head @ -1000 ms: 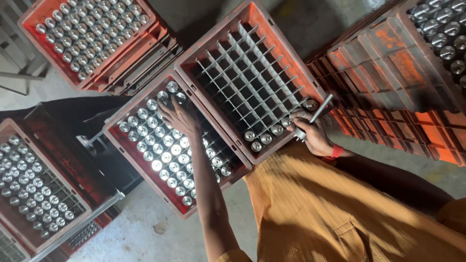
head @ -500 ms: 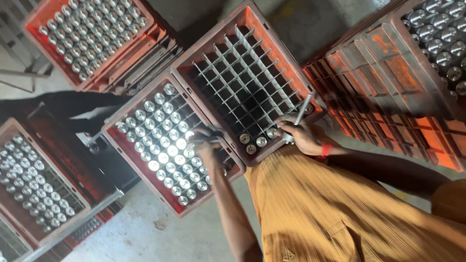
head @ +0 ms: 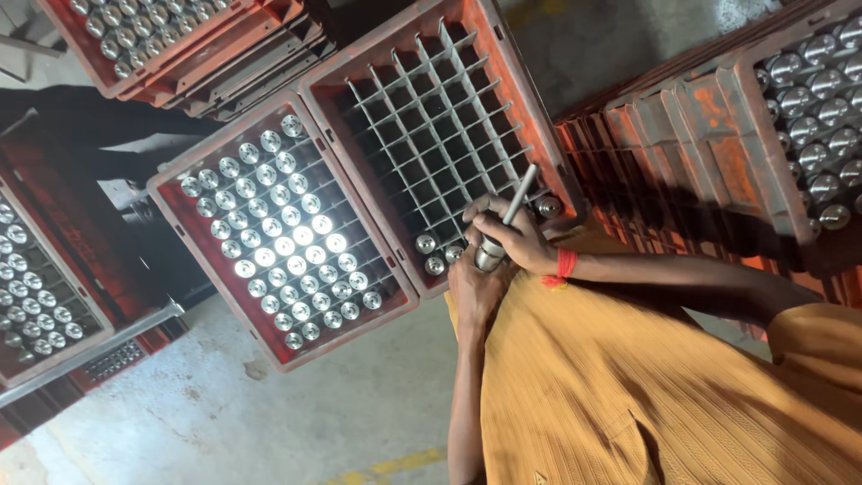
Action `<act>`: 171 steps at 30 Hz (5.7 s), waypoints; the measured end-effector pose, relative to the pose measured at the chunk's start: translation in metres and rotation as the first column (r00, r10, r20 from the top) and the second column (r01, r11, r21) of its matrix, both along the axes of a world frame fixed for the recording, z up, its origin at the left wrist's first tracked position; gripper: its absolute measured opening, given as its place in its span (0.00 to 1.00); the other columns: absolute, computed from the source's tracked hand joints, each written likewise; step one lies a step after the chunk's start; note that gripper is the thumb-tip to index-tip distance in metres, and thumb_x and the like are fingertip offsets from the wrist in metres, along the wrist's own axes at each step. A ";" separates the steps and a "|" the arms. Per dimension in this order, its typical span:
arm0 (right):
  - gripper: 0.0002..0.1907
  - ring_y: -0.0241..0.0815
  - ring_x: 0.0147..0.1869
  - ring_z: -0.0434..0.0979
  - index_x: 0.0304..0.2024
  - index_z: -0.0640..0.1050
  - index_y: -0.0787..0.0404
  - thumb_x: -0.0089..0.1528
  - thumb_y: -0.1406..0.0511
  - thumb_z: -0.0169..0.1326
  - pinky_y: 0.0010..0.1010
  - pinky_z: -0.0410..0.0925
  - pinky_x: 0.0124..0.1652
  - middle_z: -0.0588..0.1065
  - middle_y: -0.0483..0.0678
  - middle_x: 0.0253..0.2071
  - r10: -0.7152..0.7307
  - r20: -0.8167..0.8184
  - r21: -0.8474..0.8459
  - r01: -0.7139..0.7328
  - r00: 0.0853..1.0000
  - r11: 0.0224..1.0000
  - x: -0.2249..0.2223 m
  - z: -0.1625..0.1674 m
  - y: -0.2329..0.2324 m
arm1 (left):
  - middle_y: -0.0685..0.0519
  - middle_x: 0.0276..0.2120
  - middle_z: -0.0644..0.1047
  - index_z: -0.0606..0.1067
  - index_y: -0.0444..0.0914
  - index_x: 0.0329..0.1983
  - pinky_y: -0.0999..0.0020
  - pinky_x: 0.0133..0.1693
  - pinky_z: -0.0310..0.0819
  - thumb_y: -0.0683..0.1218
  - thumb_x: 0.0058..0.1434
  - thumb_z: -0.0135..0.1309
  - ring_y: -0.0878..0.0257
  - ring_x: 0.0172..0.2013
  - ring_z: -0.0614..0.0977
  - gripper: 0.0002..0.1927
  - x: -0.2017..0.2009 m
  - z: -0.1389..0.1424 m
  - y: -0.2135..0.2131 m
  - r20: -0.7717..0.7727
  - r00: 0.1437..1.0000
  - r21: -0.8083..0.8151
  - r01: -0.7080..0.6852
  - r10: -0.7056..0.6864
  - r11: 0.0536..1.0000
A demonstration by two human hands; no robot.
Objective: The person transfers small metal parts from one crate to another using a handheld tool. They repeatedly pick up parts and place them into a grid-like crate, then move the filled crate to a stack.
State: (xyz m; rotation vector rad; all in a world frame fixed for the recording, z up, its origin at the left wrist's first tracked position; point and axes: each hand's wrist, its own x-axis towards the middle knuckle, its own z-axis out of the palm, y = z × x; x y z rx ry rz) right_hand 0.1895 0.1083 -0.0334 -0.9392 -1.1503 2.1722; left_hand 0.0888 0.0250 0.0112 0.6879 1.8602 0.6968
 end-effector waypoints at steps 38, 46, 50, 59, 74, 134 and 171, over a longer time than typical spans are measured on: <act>0.06 0.42 0.41 0.78 0.49 0.76 0.65 0.70 0.73 0.50 0.34 0.73 0.49 0.75 0.51 0.39 -0.567 0.132 -0.225 0.582 0.813 0.781 0.050 -0.088 -0.034 | 0.36 0.59 0.75 0.75 0.40 0.64 0.42 0.69 0.61 0.47 0.68 0.48 0.41 0.61 0.75 0.22 -0.244 -0.122 0.057 -0.834 0.546 0.220 0.192 0.082 0.956; 0.08 0.42 0.41 0.80 0.48 0.77 0.67 0.67 0.74 0.51 0.31 0.74 0.44 0.77 0.49 0.42 -0.628 0.189 -0.193 0.655 0.755 0.730 0.050 -0.089 -0.054 | 0.28 0.63 0.66 0.79 0.44 0.57 0.42 0.56 0.62 0.68 0.52 0.63 0.31 0.62 0.65 0.35 -0.280 -0.106 0.148 -0.862 0.497 0.126 0.020 0.100 0.992; 0.07 0.42 0.40 0.80 0.48 0.78 0.67 0.68 0.74 0.52 0.31 0.74 0.42 0.76 0.51 0.41 -0.589 0.210 -0.167 0.622 0.780 0.765 0.062 -0.091 -0.058 | 0.40 0.54 0.74 0.80 0.36 0.54 0.48 0.59 0.67 0.64 0.59 0.67 0.44 0.56 0.72 0.32 -0.286 -0.095 0.118 -0.792 0.563 0.349 0.096 0.238 0.932; 0.07 0.39 0.39 0.81 0.47 0.79 0.65 0.67 0.72 0.53 0.29 0.74 0.39 0.78 0.48 0.42 -0.432 0.153 -0.217 0.457 0.889 0.862 0.028 -0.064 -0.032 | 0.56 0.50 0.68 0.57 0.31 0.69 0.62 0.47 0.68 0.52 0.61 0.67 0.65 0.49 0.72 0.43 -0.160 -0.072 0.013 0.010 0.845 0.095 -0.534 0.535 0.840; 0.05 0.33 0.40 0.76 0.46 0.76 0.63 0.70 0.69 0.50 0.25 0.72 0.41 0.73 0.44 0.31 -0.127 -0.003 -0.175 0.125 0.992 0.977 0.003 0.008 0.012 | 0.41 0.31 0.83 0.78 0.34 0.41 0.56 0.37 0.77 0.44 0.47 0.70 0.47 0.33 0.86 0.20 0.014 -0.012 0.003 -0.035 0.995 0.111 -0.084 0.089 0.990; 0.06 0.37 0.38 0.79 0.45 0.78 0.65 0.67 0.72 0.51 0.28 0.75 0.39 0.78 0.46 0.39 -0.224 0.122 -0.212 0.246 0.967 0.946 -0.007 -0.018 -0.022 | 0.56 0.26 0.71 0.72 0.36 0.32 0.64 0.32 0.63 0.39 0.66 0.69 0.62 0.30 0.69 0.15 -0.091 -0.050 -0.048 0.207 0.792 0.388 -0.605 0.574 0.695; 0.06 0.41 0.40 0.82 0.46 0.77 0.65 0.66 0.73 0.53 0.30 0.76 0.41 0.78 0.48 0.39 -0.443 0.244 -0.204 0.493 0.862 0.846 0.098 -0.088 0.040 | 0.50 0.35 0.80 0.81 0.41 0.50 0.57 0.38 0.76 0.35 0.59 0.59 0.53 0.37 0.81 0.16 0.008 -0.075 -0.053 -0.634 0.769 0.310 0.147 0.089 0.939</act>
